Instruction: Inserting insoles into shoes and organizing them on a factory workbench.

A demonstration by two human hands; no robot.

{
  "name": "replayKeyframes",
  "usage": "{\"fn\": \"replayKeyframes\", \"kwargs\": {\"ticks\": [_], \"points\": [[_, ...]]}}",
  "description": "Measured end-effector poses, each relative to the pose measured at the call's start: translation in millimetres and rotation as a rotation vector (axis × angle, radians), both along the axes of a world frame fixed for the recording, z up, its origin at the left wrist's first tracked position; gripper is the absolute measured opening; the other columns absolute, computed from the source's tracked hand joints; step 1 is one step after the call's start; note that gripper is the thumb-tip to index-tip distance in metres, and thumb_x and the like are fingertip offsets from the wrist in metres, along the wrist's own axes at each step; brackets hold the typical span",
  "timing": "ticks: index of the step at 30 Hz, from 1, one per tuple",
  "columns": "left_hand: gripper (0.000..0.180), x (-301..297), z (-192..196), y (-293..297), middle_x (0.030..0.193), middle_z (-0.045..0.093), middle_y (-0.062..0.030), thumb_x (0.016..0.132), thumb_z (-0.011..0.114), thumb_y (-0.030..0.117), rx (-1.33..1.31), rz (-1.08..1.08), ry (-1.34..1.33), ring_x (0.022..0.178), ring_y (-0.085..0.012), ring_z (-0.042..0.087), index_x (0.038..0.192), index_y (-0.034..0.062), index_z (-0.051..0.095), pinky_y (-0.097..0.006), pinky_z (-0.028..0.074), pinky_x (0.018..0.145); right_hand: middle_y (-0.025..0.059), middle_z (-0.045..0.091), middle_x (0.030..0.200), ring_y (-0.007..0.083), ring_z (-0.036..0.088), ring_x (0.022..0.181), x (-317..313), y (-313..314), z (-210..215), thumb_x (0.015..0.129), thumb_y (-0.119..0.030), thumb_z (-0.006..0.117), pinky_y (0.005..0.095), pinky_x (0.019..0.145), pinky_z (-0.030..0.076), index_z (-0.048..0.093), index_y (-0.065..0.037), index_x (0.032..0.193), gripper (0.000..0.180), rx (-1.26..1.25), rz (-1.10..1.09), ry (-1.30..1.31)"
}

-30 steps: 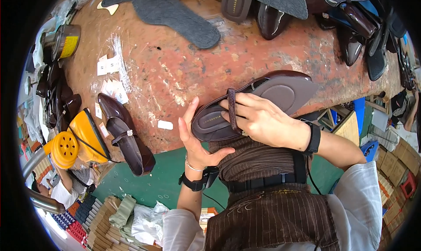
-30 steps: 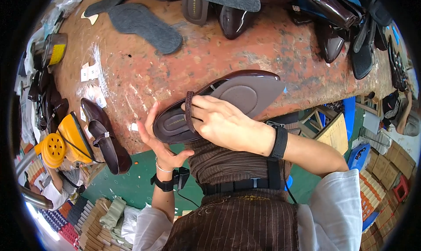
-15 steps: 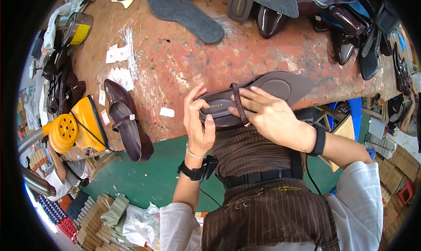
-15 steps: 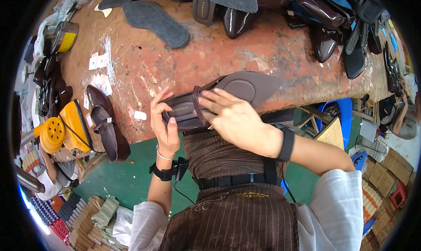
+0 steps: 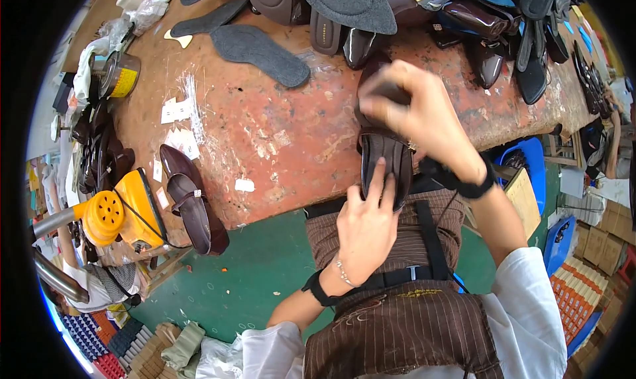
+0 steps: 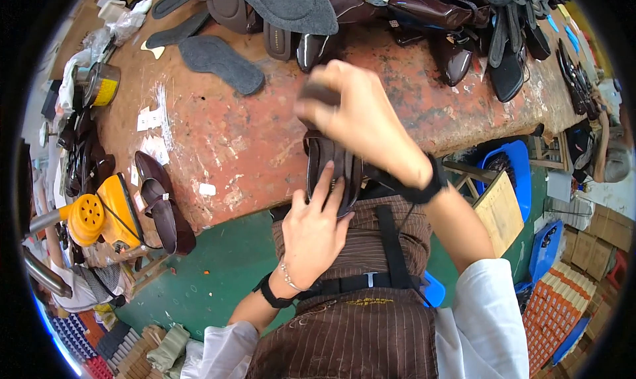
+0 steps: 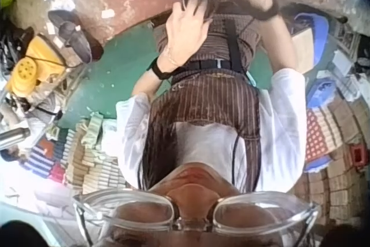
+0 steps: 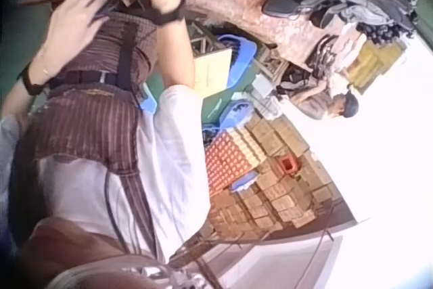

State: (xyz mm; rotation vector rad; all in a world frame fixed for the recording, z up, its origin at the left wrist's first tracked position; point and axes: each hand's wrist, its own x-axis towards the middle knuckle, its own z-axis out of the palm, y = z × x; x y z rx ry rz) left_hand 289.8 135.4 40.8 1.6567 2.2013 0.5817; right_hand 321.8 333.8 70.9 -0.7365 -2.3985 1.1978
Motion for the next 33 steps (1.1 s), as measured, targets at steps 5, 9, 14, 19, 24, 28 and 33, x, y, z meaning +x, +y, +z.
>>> {"fn": "replayKeyframes", "kwargs": {"ticks": [5, 9, 14, 19, 24, 28, 33], "points": [[0.038, 12, -16, 10, 0.117, 0.062, -0.0132, 0.071, 0.076, 0.017, -0.109, -0.04, 0.034, 0.09, -0.0332, 0.059, 0.105, 0.0011, 0.068, -0.039, 0.057, 0.068, 0.0279, 0.06, 0.114, 0.0447, 0.059, 0.113, 65, -76, -3, 0.072, 0.001, 0.064, 0.0575, 0.112, 0.031, 0.056, 0.002, 0.12, 0.048, 0.271, 0.14, -0.187], [0.043, 4, -1, 17, 0.13, 0.059, -0.0122, 0.073, 0.076, 0.022, -0.199, -0.095, 0.111, 0.09, -0.0304, 0.06, 0.111, 0.0031, 0.068, -0.036, 0.057, 0.067, 0.0236, 0.06, 0.12, 0.0392, 0.054, 0.123, 31, -48, -47, 0.069, 0.001, 0.066, 0.0571, 0.117, 0.023, 0.052, 0.005, 0.129, 0.062, 0.443, 0.086, -0.243], [0.057, -6, -2, 16, 0.143, 0.053, -0.0106, 0.072, 0.079, 0.028, -0.171, -0.106, 0.089, 0.088, -0.0266, 0.06, 0.122, 0.0046, 0.065, -0.034, 0.057, 0.066, 0.0241, 0.059, 0.125, 0.0369, 0.055, 0.123, 22, -43, -50, 0.074, 0.002, 0.059, 0.0533, 0.118, 0.025, 0.05, 0.008, 0.132, 0.058, 0.579, 0.02, -0.231], [0.057, -4, 7, 22, 0.138, 0.057, -0.0123, 0.069, 0.081, 0.026, -0.15, -0.089, 0.088, 0.088, -0.0276, 0.06, 0.119, 0.0034, 0.067, -0.034, 0.057, 0.066, 0.0276, 0.061, 0.118, 0.0385, 0.058, 0.118, 10, -30, -44, 0.079, 0.001, 0.054, 0.054, 0.117, 0.027, 0.049, 0.015, 0.129, 0.052, 0.488, 0.01, -0.361], [0.034, 1, -7, 20, 0.12, 0.065, -0.0113, 0.067, 0.082, 0.024, -0.137, -0.085, 0.035, 0.086, -0.03, 0.061, 0.093, 0.0025, 0.075, -0.037, 0.057, 0.064, 0.0414, 0.043, 0.135, 0.0514, 0.044, 0.13, 30, -68, -56, 0.084, -0.004, 0.05, 0.0589, 0.116, 0.023, 0.032, 0.024, 0.136, 0.062, 0.656, -0.01, -0.43], [0.036, -3, -5, 19, 0.11, 0.067, -0.0114, 0.066, 0.082, 0.024, -0.081, -0.068, 0.061, 0.084, -0.03, 0.061, 0.093, 0.002, 0.075, -0.037, 0.057, 0.061, 0.0439, 0.04, 0.137, 0.0518, 0.043, 0.131, -6, -31, -39, 0.082, -0.003, 0.051, 0.0583, 0.116, 0.023, 0.028, 0.026, 0.137, 0.066, 0.205, 0.085, -0.683], [0.045, -4, -8, 21, 0.121, 0.065, -0.0124, 0.069, 0.081, 0.023, -0.168, -0.122, -0.014, 0.089, -0.0311, 0.061, 0.108, 0.0036, 0.071, -0.037, 0.058, 0.064, 0.029, 0.059, 0.113, 0.0373, 0.057, 0.115, 27, -66, -61, 0.084, -0.005, 0.05, 0.0616, 0.115, 0.021, 0.052, 0.013, 0.114, 0.035, 0.872, -0.012, -0.422]]}}
